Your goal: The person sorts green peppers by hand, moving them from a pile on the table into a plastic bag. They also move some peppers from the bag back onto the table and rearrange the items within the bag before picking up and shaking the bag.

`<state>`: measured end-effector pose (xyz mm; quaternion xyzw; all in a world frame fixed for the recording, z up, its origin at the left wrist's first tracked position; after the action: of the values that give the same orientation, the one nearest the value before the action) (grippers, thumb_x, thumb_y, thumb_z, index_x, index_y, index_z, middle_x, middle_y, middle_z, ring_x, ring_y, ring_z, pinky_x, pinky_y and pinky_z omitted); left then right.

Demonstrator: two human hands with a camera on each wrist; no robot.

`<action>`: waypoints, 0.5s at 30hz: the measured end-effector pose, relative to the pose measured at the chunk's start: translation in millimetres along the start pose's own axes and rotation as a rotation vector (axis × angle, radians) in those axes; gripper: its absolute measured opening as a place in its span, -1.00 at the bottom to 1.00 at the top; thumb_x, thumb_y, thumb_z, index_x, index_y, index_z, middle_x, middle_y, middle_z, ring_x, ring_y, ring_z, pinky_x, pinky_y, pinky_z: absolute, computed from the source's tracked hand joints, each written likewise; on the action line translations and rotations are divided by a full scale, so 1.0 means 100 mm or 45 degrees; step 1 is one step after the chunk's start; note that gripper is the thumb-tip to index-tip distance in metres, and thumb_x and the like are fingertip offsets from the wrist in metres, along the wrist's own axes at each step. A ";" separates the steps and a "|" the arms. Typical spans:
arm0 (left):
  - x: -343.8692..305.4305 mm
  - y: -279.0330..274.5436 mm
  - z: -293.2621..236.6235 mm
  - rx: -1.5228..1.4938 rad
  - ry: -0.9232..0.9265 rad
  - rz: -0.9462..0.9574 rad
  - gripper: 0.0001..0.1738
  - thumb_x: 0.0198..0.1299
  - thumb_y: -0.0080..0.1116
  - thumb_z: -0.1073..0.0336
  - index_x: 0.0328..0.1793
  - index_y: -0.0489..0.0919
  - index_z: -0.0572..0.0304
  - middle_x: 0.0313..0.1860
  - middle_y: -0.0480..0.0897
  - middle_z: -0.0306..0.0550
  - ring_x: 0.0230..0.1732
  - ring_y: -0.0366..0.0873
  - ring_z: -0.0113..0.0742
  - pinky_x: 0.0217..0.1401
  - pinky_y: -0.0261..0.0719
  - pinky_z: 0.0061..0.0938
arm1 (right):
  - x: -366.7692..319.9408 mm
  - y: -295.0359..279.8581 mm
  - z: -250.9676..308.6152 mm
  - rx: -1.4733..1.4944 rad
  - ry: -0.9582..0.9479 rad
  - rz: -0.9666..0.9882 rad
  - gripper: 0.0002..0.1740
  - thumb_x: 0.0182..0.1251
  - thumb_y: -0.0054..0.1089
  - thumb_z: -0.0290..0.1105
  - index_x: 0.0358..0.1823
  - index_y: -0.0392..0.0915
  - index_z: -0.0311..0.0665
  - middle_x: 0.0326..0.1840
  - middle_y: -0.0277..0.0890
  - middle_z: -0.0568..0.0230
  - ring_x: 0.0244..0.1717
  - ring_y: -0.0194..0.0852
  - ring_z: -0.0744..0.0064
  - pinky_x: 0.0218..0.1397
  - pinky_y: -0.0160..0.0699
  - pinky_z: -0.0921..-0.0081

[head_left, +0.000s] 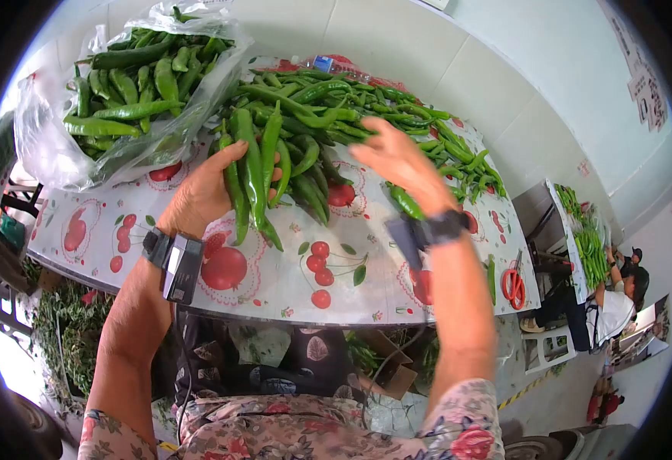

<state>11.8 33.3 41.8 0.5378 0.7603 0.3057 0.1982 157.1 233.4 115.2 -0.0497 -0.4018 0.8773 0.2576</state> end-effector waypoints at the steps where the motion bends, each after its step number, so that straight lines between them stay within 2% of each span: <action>1: 0.00 0.00 0.00 0.003 -0.008 0.004 -0.49 0.38 -0.04 0.09 0.34 0.35 0.24 0.19 0.53 0.15 0.09 0.58 -0.03 0.08 0.62 -0.10 | -0.20 -0.13 -0.13 -0.080 -0.058 0.058 -0.19 0.16 0.30 -0.09 0.34 0.23 -0.40 0.29 0.35 -0.20 0.21 0.45 0.02 0.20 0.46 0.24; 3: 0.00 0.00 0.01 -0.006 -0.015 0.017 -0.49 0.38 -0.03 0.09 0.33 0.35 0.26 0.18 0.54 0.15 0.07 0.58 -0.03 0.06 0.63 -0.12 | -0.70 -0.34 -0.34 -0.483 0.038 0.082 -0.23 0.06 0.30 -0.11 0.29 0.33 -0.35 0.31 0.34 -0.12 0.22 0.44 0.05 0.25 0.41 0.26; 4: 0.00 0.00 0.01 -0.017 -0.016 0.024 -0.49 0.38 -0.03 0.10 0.33 0.36 0.27 0.17 0.54 0.15 0.07 0.59 -0.04 0.05 0.63 -0.13 | -0.92 -0.39 -0.40 -0.614 0.302 0.145 -0.24 0.01 0.30 -0.12 0.26 0.37 -0.32 0.25 0.40 -0.12 0.23 0.42 0.05 0.29 0.36 0.26; 5: 0.00 0.01 0.02 -0.027 -0.018 0.032 -0.49 0.38 -0.03 0.10 0.32 0.36 0.28 0.16 0.54 0.15 0.06 0.59 -0.04 0.05 0.64 -0.14 | -1.07 -0.41 -0.55 -0.786 0.167 0.077 -0.31 0.01 0.31 -0.15 0.19 0.42 -0.32 0.16 0.46 -0.10 0.21 0.41 0.02 0.26 0.37 0.24; 6: 0.00 0.03 0.01 -0.013 -0.013 0.045 -0.48 0.38 -0.03 0.10 0.32 0.36 0.29 0.16 0.55 0.14 0.06 0.59 -0.04 0.04 0.64 -0.15 | -1.20 -0.44 -0.53 -0.853 0.197 -0.047 -0.39 0.03 0.31 -0.18 0.12 0.47 -0.31 0.10 0.47 -0.08 0.19 0.43 0.04 0.21 0.41 0.22; 9: -0.01 0.03 0.01 0.015 0.000 0.058 -0.48 0.37 -0.03 0.10 0.32 0.37 0.29 0.14 0.56 0.13 0.04 0.60 -0.05 0.03 0.65 -0.16 | -1.28 -0.50 -0.90 -0.947 0.360 -0.115 -0.49 0.10 0.26 -0.24 0.08 0.48 -0.32 0.01 0.51 -0.13 0.10 0.48 -0.01 0.13 0.46 0.17; 12: -0.02 -0.02 -0.02 0.014 0.033 0.001 -0.49 0.37 -0.02 0.10 0.31 0.38 0.26 0.14 0.56 0.13 0.03 0.60 -0.05 0.02 0.65 -0.17 | -1.24 -0.58 -1.21 -0.816 0.499 -0.109 -0.55 0.18 0.17 -0.28 0.08 0.46 -0.34 -0.13 0.56 -0.16 -0.03 0.55 -0.07 0.03 0.50 0.16; 15: -0.03 -0.03 -0.04 0.004 0.034 -0.069 -0.50 0.37 -0.02 0.10 0.31 0.39 0.24 0.13 0.56 0.12 0.03 0.60 -0.05 0.02 0.65 -0.16 | -1.30 -0.83 -1.49 -0.406 0.500 -0.359 -0.61 0.23 0.09 -0.29 0.04 0.46 -0.35 -0.24 0.57 -0.17 -0.14 0.57 -0.09 -0.02 0.50 0.16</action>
<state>8.3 29.3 43.1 0.5130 0.7778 0.3061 0.1955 347.4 316.0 59.8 -0.2021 -0.4801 0.7321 0.4389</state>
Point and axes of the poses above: each hand's wrist, its own x-axis towards the middle knuckle, its own y-axis out of the palm, z = x × y, the point moved 6 cm from there along x, towards the middle knuckle
